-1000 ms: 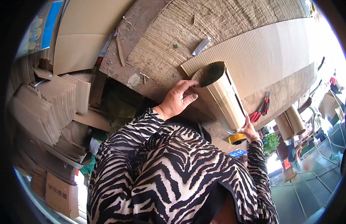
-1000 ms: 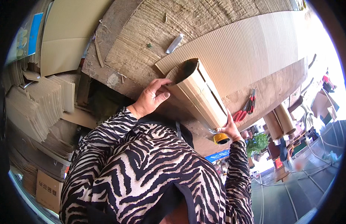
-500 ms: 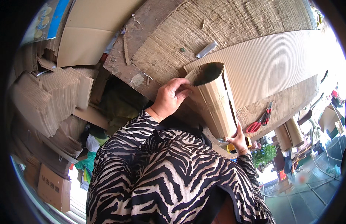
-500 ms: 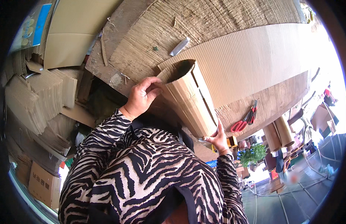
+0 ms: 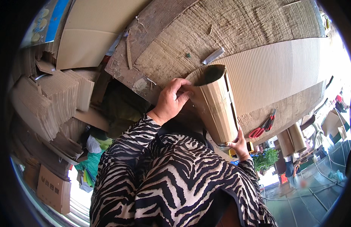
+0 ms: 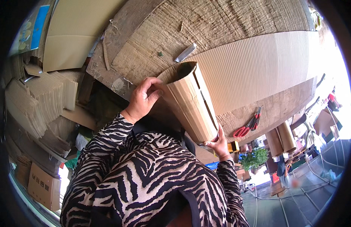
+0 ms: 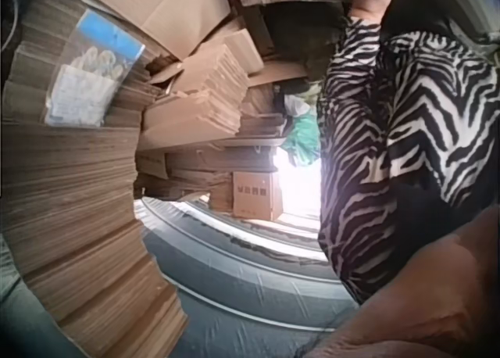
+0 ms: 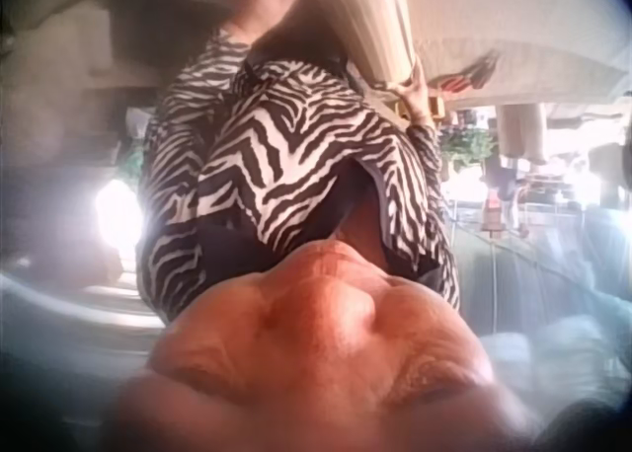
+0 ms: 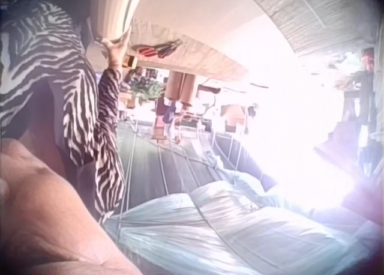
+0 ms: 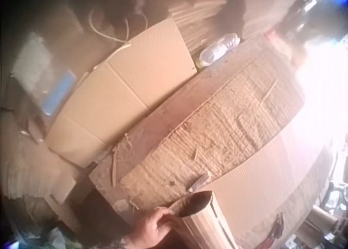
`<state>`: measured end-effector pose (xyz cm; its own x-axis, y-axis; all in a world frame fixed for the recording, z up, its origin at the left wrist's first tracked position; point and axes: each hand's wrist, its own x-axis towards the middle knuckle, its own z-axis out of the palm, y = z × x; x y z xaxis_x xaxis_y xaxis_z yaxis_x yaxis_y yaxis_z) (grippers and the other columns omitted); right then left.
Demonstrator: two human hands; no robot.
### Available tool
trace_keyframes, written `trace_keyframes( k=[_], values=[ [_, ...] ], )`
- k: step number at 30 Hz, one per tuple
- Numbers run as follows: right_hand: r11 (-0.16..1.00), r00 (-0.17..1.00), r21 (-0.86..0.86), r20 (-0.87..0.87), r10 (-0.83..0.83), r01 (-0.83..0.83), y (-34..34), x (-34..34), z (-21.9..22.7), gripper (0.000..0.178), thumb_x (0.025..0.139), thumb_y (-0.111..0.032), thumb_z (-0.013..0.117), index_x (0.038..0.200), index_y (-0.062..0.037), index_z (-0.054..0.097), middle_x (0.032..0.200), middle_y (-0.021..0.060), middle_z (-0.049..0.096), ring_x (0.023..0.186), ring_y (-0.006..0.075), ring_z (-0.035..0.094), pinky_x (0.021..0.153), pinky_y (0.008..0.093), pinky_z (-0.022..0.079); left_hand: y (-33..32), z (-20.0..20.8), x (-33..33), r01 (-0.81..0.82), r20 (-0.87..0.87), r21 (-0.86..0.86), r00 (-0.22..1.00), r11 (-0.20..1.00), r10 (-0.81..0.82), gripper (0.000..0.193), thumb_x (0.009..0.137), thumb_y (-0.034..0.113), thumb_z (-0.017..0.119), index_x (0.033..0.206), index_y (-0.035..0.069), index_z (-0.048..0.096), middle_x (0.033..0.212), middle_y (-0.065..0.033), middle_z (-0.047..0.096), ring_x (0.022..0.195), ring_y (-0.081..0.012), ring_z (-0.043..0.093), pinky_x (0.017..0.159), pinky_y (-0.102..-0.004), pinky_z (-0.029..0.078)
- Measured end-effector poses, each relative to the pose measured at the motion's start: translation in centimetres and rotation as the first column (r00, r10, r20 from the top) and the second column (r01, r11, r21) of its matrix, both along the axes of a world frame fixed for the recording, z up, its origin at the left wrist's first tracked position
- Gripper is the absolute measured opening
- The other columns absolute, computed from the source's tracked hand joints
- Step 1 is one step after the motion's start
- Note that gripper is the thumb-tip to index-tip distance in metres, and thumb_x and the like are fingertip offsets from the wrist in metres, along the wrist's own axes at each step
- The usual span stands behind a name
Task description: The person assembles cylindrical cardboard planters by rolling flat cardboard sheets into tubes and securing them with tape. They place a potted plant inside one of the tubes and continue to roll and tape additional cardboard pieces into cylindrical shapes.
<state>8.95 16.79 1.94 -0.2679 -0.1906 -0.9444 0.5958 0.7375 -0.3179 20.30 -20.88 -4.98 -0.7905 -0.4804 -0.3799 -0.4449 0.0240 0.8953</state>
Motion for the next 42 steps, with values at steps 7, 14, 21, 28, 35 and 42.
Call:
trace_keyframes(
  k=[7,14,21,28,35,42],
  values=[
    [0.993,0.992,-0.086,-0.088,-0.086,0.078,1.7,1.6,-1.1,0.138,0.049,-0.031,0.098,0.156,-0.0053,0.015,0.147,0.0104,0.045,0.097,0.0105,0.056,0.074,0.0227,0.049,-0.8,0.0,0.1,0.036,0.045,0.173,0.998,0.984,-0.044,0.029,0.088,0.015,0.072,0.113,0.005,0.061,0.102,-0.0118,0.064,0.090,-0.0256,0.065,0.077,-0.0344,0.053],
    [0.950,0.930,-0.034,-0.197,-0.310,0.309,0.1,3.6,0.0,0.148,0.046,-0.027,0.100,0.156,-0.0053,0.004,0.147,0.0198,0.039,0.134,0.0296,0.044,0.109,0.0391,0.043,-0.1,0.3,1.7,-0.293,0.123,0.504,0.955,0.813,0.268,0.056,0.097,0.024,0.064,0.141,0.003,0.037,0.123,-0.0107,0.055,0.096,-0.0154,0.060,0.086,-0.0324,0.052],
    [0.959,0.884,0.098,-0.423,-0.201,0.265,0.7,6.0,-0.6,0.140,0.051,-0.020,0.099,0.157,-0.0115,0.008,0.146,0.0212,0.041,0.131,0.0286,0.048,0.109,0.0388,0.044,4.6,-1.2,6.3,-0.463,0.546,0.742,0.837,0.484,-0.037,0.028,0.097,0.011,0.054,0.125,0.007,0.055,0.116,-0.0134,0.064,0.099,-0.0277,0.066,0.088,-0.0408,0.054],
    [0.939,0.762,0.026,-0.592,-0.262,0.343,-0.7,8.2,-1.0,0.132,0.054,-0.030,0.097,0.154,-0.0028,0.015,0.141,0.0222,0.045,0.132,0.0332,0.046,0.109,0.0404,0.041,10.9,-4.5,5.5,-0.398,0.475,0.857,0.856,0.328,-0.205,0.025,0.096,0.016,0.061,0.120,0.011,0.061,0.115,-0.0082,0.067,0.111,-0.0270,0.062,0.099,-0.0467,0.046],
    [0.979,0.694,0.096,-0.718,-0.056,0.178,-1.3,8.4,0.2,0.126,0.053,-0.039,0.095,0.151,-0.0030,0.025,0.138,0.0204,0.045,0.128,0.0380,0.045,0.107,0.0438,0.041,13.1,-4.2,4.4,-0.496,0.535,0.813,0.843,0.305,-0.055,0.028,0.094,0.017,0.065,0.121,0.011,0.059,0.121,-0.0051,0.064,0.113,-0.0252,0.061,0.097,-0.0465,0.053],
    [0.987,0.566,0.163,-0.814,0.131,0.007,-2.0,8.1,1.8,0.111,0.054,-0.042,0.091,0.146,-0.0100,0.039,0.142,0.0190,0.040,0.133,0.0401,0.038,0.110,0.0490,0.035,14.1,-3.9,4.6,-0.472,0.519,0.797,0.854,0.377,-0.027,0.037,0.091,0.027,0.071,0.123,0.013,0.057,0.121,-0.0031,0.064,0.114,-0.0219,0.060,0.094,-0.0413,0.054]
  ],
)
